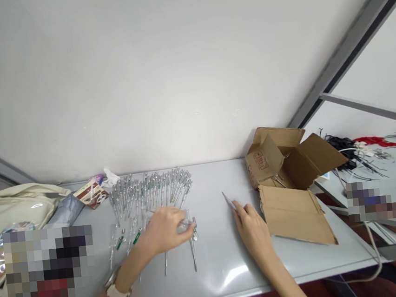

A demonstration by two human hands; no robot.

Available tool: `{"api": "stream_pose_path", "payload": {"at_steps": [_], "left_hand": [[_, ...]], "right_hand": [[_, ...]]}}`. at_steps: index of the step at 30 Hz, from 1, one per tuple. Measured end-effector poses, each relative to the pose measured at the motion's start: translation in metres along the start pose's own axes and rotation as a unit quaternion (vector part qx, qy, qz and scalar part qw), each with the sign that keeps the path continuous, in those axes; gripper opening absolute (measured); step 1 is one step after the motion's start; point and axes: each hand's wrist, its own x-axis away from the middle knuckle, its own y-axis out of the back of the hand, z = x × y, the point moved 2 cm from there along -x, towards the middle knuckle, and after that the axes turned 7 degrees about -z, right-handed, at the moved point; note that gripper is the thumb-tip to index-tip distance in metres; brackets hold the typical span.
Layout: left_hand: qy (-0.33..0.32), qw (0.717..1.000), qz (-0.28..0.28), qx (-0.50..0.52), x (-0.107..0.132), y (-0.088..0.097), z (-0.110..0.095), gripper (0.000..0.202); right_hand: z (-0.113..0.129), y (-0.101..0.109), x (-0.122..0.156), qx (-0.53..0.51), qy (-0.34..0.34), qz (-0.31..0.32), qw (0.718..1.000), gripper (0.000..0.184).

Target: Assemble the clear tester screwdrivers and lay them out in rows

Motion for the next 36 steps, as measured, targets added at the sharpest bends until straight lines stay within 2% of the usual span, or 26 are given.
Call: {"api": "stream_pose_path", "payload": {"at_steps": [2,4,7,9,10,11,14,15,17,19,21,23,26,28,30,33,34,36], "left_hand": [[-0.050,0.998,0.035,-0.026,-0.017,-0.009,-0.015,0.035],[-0.089,0.993,0.067,-0.037,-0.034,-0.022,-0.025,0.037],[-0.118,0.988,0.088,-0.047,-0.053,-0.041,-0.031,0.038],[-0.128,0.988,0.078,-0.045,-0.060,-0.049,-0.032,0.038],[-0.132,0.988,0.067,-0.042,-0.061,-0.052,-0.032,0.038],[-0.136,0.988,0.054,-0.039,-0.063,-0.054,-0.033,0.037],[-0.156,0.987,0.029,-0.035,-0.062,-0.055,-0.033,0.031],[-0.163,0.986,0.026,-0.037,-0.062,-0.055,-0.033,0.028],[-0.176,0.983,0.022,-0.039,-0.061,-0.052,-0.032,0.025],[-0.188,0.981,0.021,-0.034,-0.060,-0.049,-0.031,0.023],[-0.201,0.979,0.022,-0.020,-0.059,-0.045,-0.030,0.024],[-0.207,0.978,0.022,-0.007,-0.058,-0.042,-0.028,0.025],[-0.211,0.977,0.023,-0.003,-0.057,-0.039,-0.024,0.021],[-0.225,0.974,0.024,-0.014,-0.057,-0.039,-0.021,0.021],[-0.257,0.965,0.030,-0.032,-0.058,-0.040,-0.020,0.022],[-0.312,0.948,0.038,-0.043,-0.056,-0.043,-0.022,0.019],[-0.325,0.944,0.038,-0.040,-0.055,-0.044,-0.024,0.016],[-0.342,0.939,0.032,-0.032,-0.053,-0.045,-0.028,0.017]], "right_hand": [[-0.003,-0.013,0.011,-0.013,-0.034,0.015,0.999,0.048],[-0.001,-0.016,0.014,-0.029,-0.052,-0.005,0.998,0.051],[0.009,-0.004,0.011,-0.086,-0.077,-0.050,0.992,0.052],[0.020,0.008,0.007,-0.199,-0.110,-0.024,0.973,0.047],[0.026,0.013,0.004,-0.276,-0.135,0.017,0.952,0.044],[0.033,0.017,0.002,-0.355,-0.165,0.068,0.918,0.043],[0.050,0.020,-0.003,-0.540,-0.251,0.207,0.776,0.052],[0.053,0.019,-0.005,-0.580,-0.274,0.228,0.732,0.054],[0.056,0.016,-0.008,-0.636,-0.312,0.241,0.664,0.052],[0.057,0.013,-0.010,-0.671,-0.335,0.238,0.617,0.047],[0.056,0.012,-0.009,-0.688,-0.335,0.234,0.600,0.045],[0.054,0.012,-0.008,-0.682,-0.328,0.226,0.614,0.044],[0.048,0.013,-0.004,-0.649,-0.314,0.222,0.656,0.043],[0.042,0.013,0.001,-0.613,-0.298,0.233,0.694,0.042],[0.037,0.015,0.005,-0.542,-0.278,0.221,0.762,0.041],[0.032,0.021,0.013,-0.391,-0.231,0.162,0.876,0.038],[0.032,0.022,0.016,-0.350,-0.212,0.150,0.900,0.036],[0.035,0.021,0.020,-0.288,-0.179,0.147,0.929,0.034]]}}
